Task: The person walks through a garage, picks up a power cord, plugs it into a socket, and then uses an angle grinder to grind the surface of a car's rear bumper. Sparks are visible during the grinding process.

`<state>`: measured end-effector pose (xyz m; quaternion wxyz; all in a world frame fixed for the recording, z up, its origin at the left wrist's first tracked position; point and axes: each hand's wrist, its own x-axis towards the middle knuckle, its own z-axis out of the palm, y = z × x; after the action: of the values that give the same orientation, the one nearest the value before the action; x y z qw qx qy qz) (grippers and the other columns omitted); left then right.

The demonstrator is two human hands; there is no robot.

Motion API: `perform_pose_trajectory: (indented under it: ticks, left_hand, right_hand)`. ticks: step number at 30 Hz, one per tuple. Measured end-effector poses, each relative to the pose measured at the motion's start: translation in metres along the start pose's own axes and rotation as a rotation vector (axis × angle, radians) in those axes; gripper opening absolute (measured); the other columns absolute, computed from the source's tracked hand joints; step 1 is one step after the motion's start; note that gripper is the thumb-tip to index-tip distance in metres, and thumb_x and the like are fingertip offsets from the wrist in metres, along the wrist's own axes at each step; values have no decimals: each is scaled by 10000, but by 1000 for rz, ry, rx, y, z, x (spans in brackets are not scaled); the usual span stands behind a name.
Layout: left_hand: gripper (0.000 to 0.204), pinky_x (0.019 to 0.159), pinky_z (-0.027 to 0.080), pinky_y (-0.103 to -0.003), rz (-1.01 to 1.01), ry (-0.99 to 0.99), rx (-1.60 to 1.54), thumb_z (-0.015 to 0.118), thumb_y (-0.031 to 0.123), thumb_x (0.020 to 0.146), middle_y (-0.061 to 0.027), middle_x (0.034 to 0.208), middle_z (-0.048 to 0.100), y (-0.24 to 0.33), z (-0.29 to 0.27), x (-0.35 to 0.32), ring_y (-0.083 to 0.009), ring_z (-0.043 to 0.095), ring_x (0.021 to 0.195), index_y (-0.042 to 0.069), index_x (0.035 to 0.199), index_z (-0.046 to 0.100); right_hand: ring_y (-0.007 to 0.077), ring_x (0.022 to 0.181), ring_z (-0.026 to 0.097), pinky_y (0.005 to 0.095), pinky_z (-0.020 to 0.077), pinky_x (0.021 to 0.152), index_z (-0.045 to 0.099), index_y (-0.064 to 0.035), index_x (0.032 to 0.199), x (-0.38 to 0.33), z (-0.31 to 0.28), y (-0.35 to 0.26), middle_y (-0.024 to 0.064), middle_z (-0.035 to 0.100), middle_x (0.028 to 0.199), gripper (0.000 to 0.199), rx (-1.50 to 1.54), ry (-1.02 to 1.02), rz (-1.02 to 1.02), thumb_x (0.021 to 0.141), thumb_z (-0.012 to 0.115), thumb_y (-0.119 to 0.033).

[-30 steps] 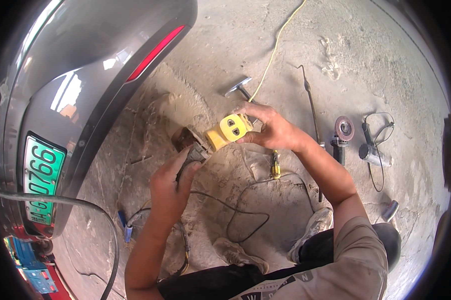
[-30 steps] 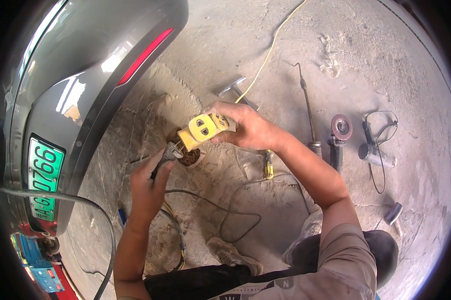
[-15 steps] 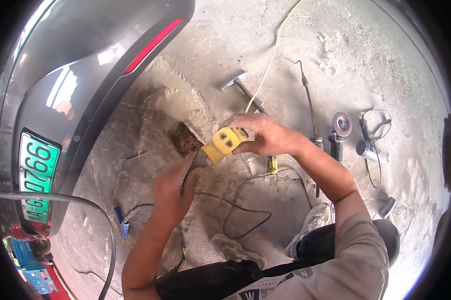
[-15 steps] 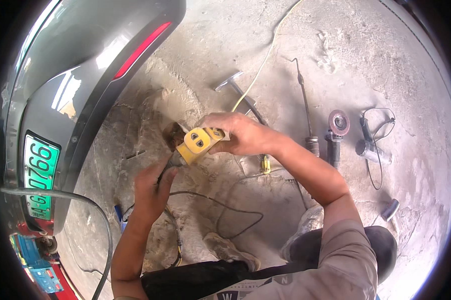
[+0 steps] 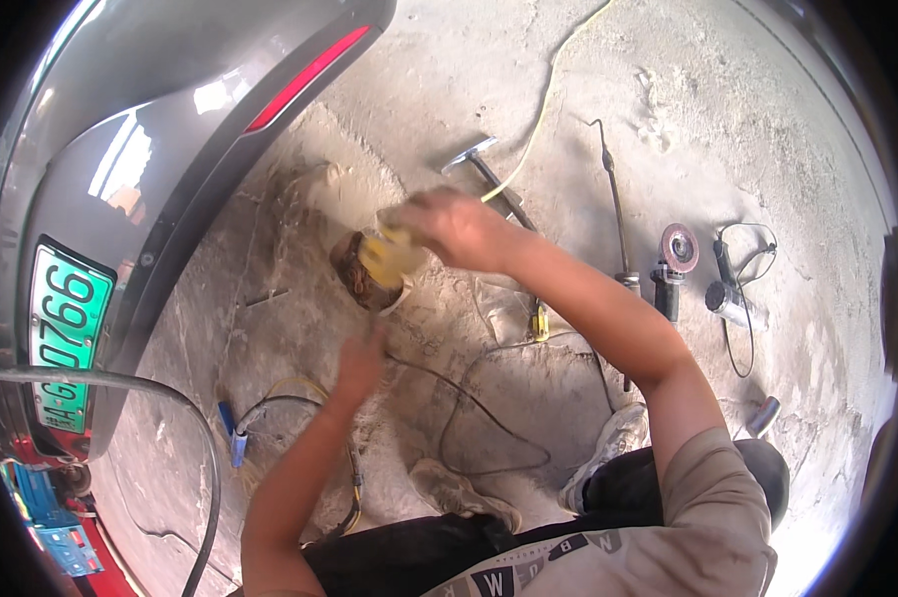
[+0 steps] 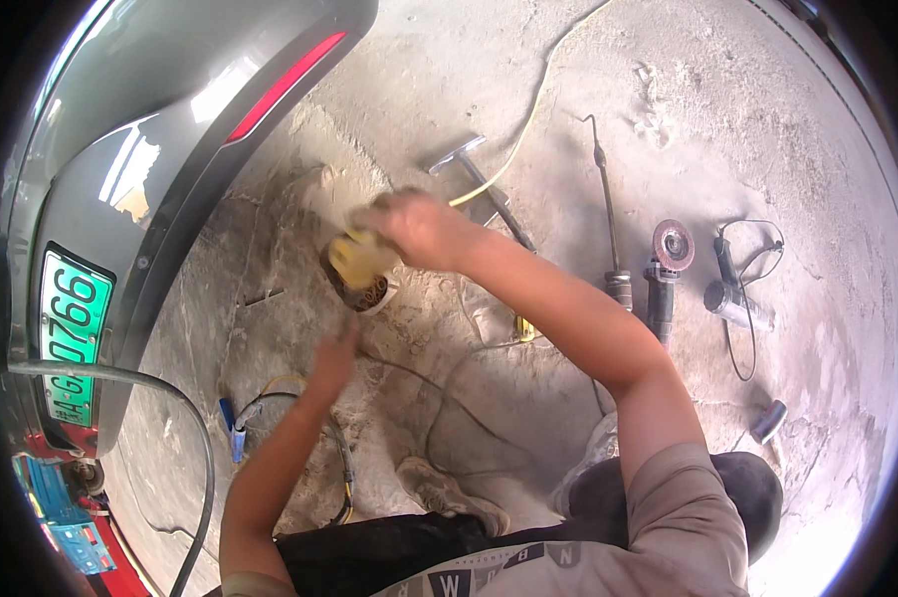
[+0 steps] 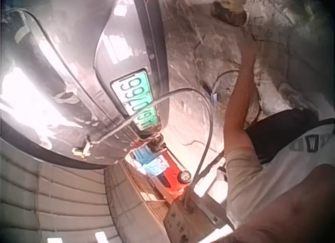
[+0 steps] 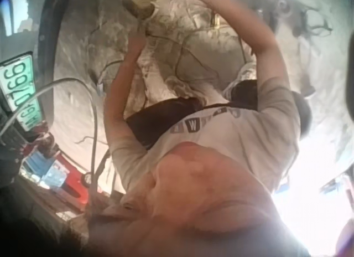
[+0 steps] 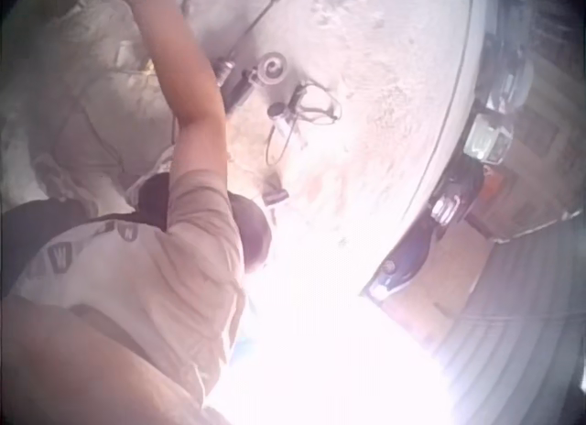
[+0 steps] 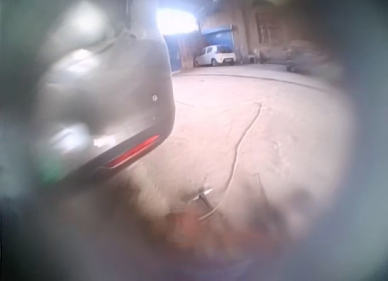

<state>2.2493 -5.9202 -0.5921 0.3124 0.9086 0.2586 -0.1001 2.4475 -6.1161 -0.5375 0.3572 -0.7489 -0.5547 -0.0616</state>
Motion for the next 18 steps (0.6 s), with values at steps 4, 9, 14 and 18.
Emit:
perform_pose_trajectory:
  ticks: [4, 9, 14, 18]
  left_hand:
    - [321, 768, 473, -456, 128, 444, -224, 464, 266, 977, -229, 982, 648, -56, -54, 87, -401, 638, 816, -11, 1066, 601]
    - [250, 606, 513, -364, -269, 375, -784, 466, 181, 987, -84, 832, 582, -113, -85, 142, -208, 615, 674, -13, 1079, 594]
    - [246, 641, 537, -370, -341, 296, -587, 445, 165, 992, -102, 820, 586, -198, -76, 141, -226, 639, 721, -28, 1065, 579]
    - [256, 669, 540, -367, -348, 317, -612, 449, 185, 994, -109, 836, 586, -187, -109, 148, -228, 634, 773, -30, 1046, 579]
  right_hand:
    - [341, 951, 619, 437, 494, 841, 426, -125, 1368, -4, -18, -10, 187, 595, 1116, 587, 56, -4, 271, 837, 673, -166]
    - [356, 1057, 582, 452, 477, 890, 437, -110, 1363, -115, -47, 10, 181, 588, 1152, 546, -140, -704, 583, 875, 617, -274]
    - [362, 926, 642, 451, 513, 806, 679, -73, 1033, -253, -98, 9, 177, 669, 989, 434, -440, -1110, 970, 808, 653, -443]
    - [350, 918, 657, 433, 520, 780, 701, -57, 959, -323, -104, 8, 167, 688, 961, 609, -487, -1053, 1363, 777, 616, -632]
